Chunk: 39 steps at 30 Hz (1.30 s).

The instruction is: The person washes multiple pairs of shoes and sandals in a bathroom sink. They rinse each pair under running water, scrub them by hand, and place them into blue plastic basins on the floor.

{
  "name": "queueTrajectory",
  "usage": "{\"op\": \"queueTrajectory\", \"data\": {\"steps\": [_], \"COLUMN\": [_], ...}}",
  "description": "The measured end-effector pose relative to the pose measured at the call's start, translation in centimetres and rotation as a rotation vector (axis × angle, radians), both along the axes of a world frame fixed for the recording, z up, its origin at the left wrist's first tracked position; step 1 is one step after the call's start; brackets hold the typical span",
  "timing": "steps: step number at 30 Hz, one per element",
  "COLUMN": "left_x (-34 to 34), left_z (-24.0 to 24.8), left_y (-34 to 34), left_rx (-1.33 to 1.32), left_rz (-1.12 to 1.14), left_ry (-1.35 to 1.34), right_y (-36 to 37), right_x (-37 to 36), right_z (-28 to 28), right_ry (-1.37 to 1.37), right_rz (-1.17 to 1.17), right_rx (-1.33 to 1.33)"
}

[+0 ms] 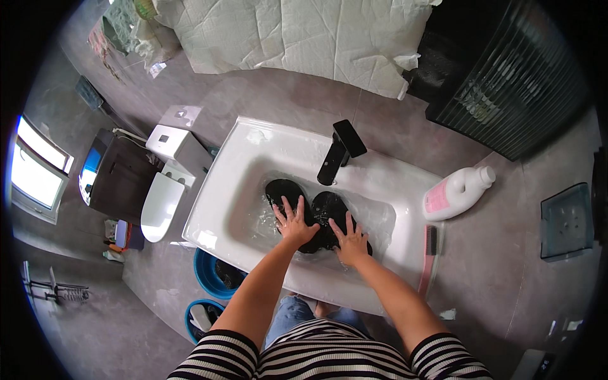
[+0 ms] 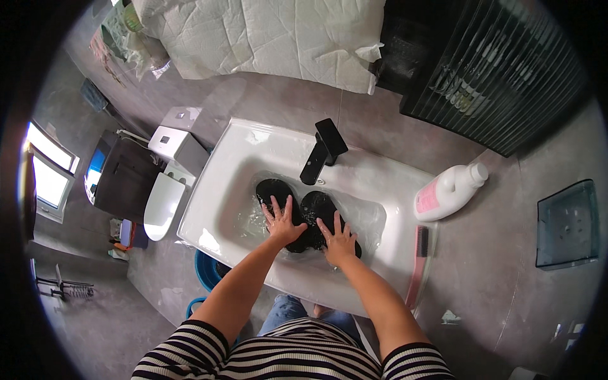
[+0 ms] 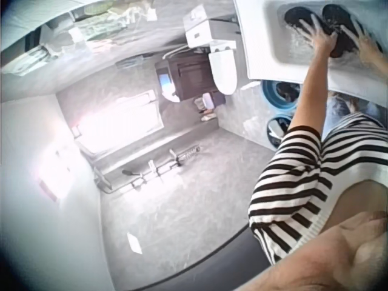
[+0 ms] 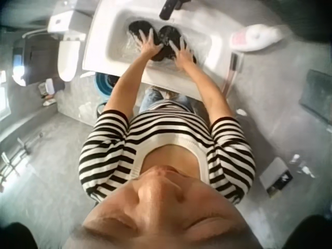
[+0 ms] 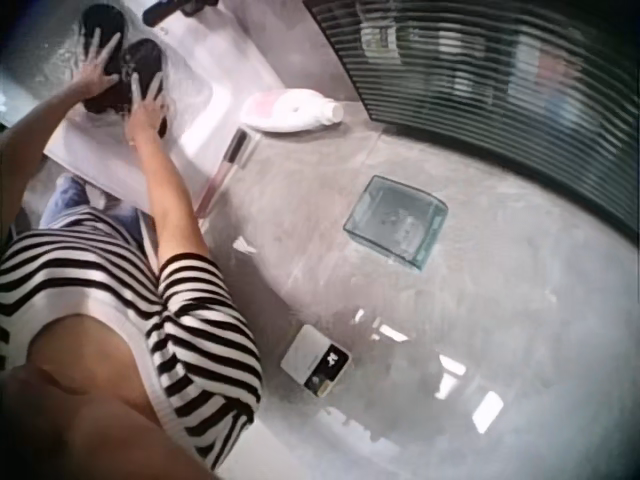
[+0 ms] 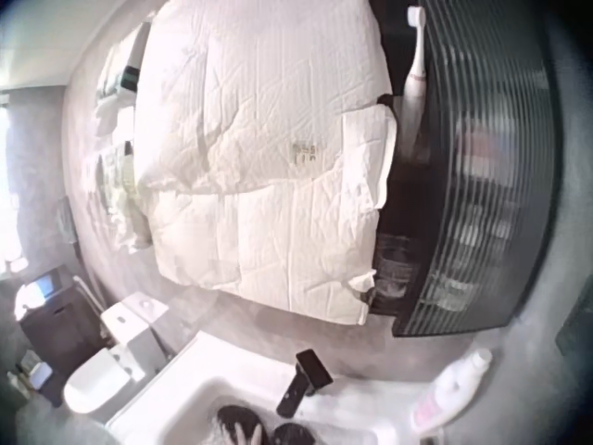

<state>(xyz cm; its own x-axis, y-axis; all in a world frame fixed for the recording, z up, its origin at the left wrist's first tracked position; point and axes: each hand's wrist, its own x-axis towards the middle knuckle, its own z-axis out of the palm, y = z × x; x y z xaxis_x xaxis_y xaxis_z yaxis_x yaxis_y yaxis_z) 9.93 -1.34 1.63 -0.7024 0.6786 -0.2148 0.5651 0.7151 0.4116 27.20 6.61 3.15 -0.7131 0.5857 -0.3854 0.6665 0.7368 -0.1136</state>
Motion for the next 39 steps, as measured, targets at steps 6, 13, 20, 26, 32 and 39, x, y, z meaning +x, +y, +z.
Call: {"op": "queueTrajectory", "data": {"steps": [6,13,20,26,32,39], "left_x": [1.1,-0.4,0.7,1.9,1.6,2.1], "left_z": [3.6,5.5,3.0,2.2,1.3,1.7], "left_y": [0.7,-1.1,-2.3,-0.9,-0.5,1.5], "left_rx": [-0.002,0.319,0.347,-0.056,-0.085,-0.183], "left_rz": [0.182,0.359,0.272,0.212,0.151,0.165], "left_ry": [-0.126,-0.451,-0.133,-0.022,0.026,-0.014], "right_y": [0.8,1.0,0.1,-0.4,-0.2,0.9], "right_x": [0.5,3.2,4.1,3.4,2.2,1.7], "right_z": [2.7,6.2,6.2,2.4,-0.2,-1.0], "right_ry": [0.241,0.376,0.432,0.309,0.283,0.091], "right_rz": [-0.081,-0.154,-0.044,0.050,0.036,0.051], "right_rx": [-0.122,-0.192,-0.031,0.139,0.117,0.061]}}
